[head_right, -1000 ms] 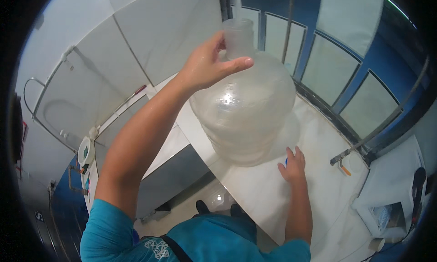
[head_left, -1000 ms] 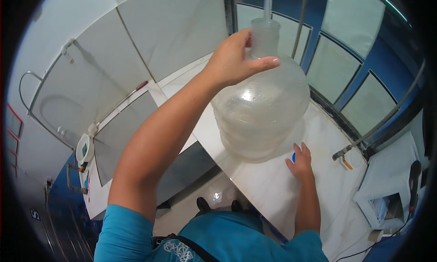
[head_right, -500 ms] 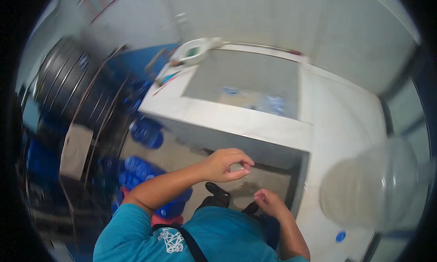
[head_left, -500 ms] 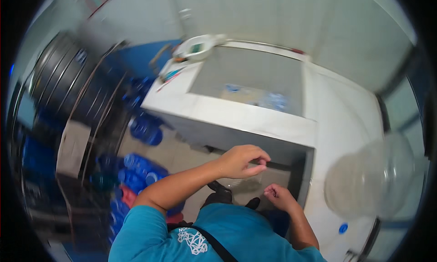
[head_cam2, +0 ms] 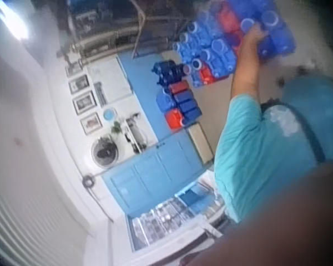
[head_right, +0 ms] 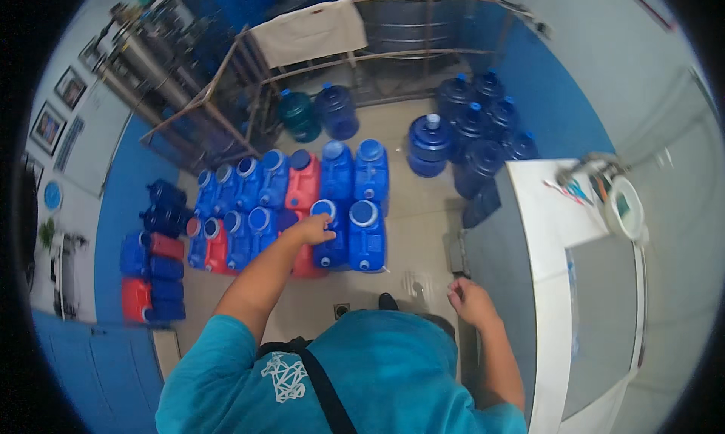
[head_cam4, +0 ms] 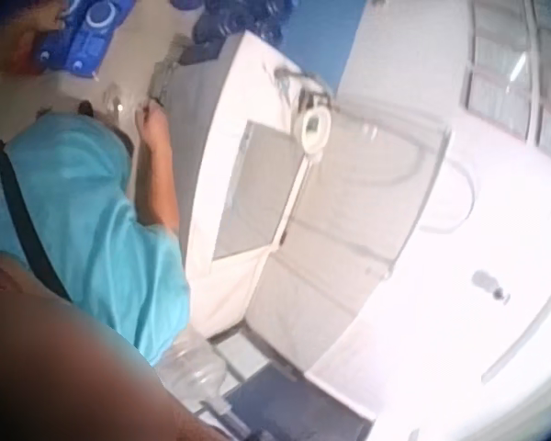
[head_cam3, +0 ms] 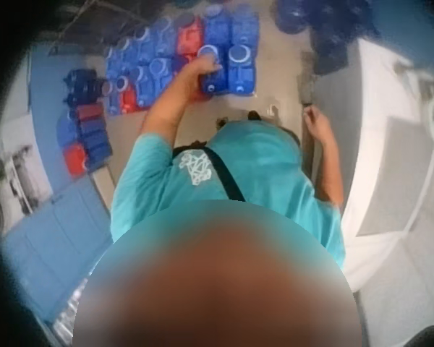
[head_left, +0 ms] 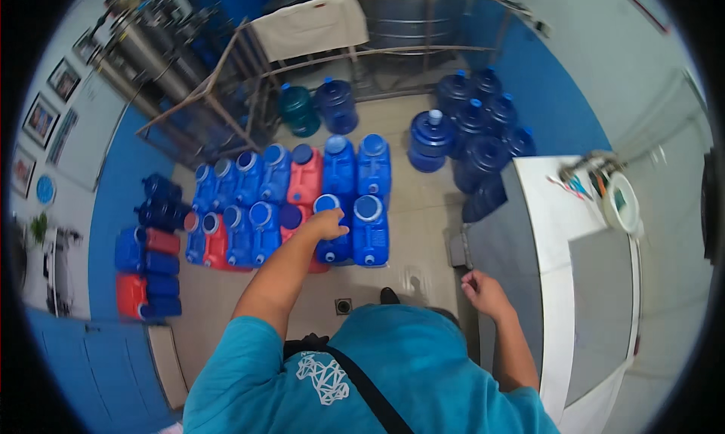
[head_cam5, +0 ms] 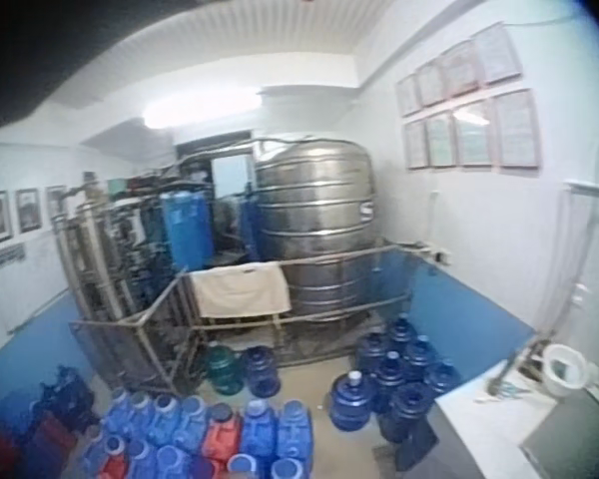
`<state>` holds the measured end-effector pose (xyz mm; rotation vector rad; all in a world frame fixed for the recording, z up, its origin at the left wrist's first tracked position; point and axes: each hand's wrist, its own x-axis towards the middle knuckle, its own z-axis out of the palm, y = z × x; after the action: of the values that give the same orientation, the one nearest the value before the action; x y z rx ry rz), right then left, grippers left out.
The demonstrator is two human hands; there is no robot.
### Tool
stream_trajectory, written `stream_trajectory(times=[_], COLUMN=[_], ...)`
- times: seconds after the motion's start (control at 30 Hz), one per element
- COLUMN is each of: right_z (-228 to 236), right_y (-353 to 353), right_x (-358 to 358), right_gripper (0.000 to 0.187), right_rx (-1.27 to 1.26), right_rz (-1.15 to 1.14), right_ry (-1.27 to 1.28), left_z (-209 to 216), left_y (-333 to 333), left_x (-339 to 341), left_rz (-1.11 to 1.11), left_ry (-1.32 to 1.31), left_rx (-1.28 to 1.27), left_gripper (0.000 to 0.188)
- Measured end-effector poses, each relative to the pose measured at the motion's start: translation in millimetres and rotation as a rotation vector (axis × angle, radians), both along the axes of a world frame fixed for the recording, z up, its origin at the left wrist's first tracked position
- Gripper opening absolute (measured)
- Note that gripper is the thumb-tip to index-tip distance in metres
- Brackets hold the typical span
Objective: The person cleans large water jugs by scrubbing them with a sponge and rinsing them under a tap. They then place a foil seal on the neck of a filled blue jug and use a heat gun to shrink the seal. Finally, they place the sealed jug with other jugs.
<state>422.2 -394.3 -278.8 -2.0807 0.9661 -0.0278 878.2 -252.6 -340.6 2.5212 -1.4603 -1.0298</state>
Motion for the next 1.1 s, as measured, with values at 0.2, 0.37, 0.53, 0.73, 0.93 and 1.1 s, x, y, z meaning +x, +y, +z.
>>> stream_trajectory(times=[0.2,0.37,0.53,0.73,0.93,1.1], right_z=[-4,-30,-58,-162,-236,-270], right_y=[-63,-101,-141,-254,-403,-482], right_x=[162,276,374,454,482,489], right_gripper=[0.02,0.021,0.023,0.02,0.027,0.031], right_rx=[-0.019,-0.049,-0.006,0.022,-0.076,-0.154], right_rz=[0.552,0.845,1.041,1.187,1.045,0.861], right_ry=[-0.068,-0.068,-0.123,0.067,0.483,0.642], left_z=[-58,-65,-110,-134,-146,-146], left_y=[82,74,22,-77,-132,-147], left_x=[57,60,65,68,68,87], left_rz=[0.45,0.535,0.674,0.762,0.874,0.866], left_ry=[0.176,0.233,0.358,0.417,0.549,0.531], left_rx=[-0.218,-0.035,-0.055,0.02,0.031,-0.012], left_gripper=[0.067,0.068,0.07,0.065,0.058,0.059])
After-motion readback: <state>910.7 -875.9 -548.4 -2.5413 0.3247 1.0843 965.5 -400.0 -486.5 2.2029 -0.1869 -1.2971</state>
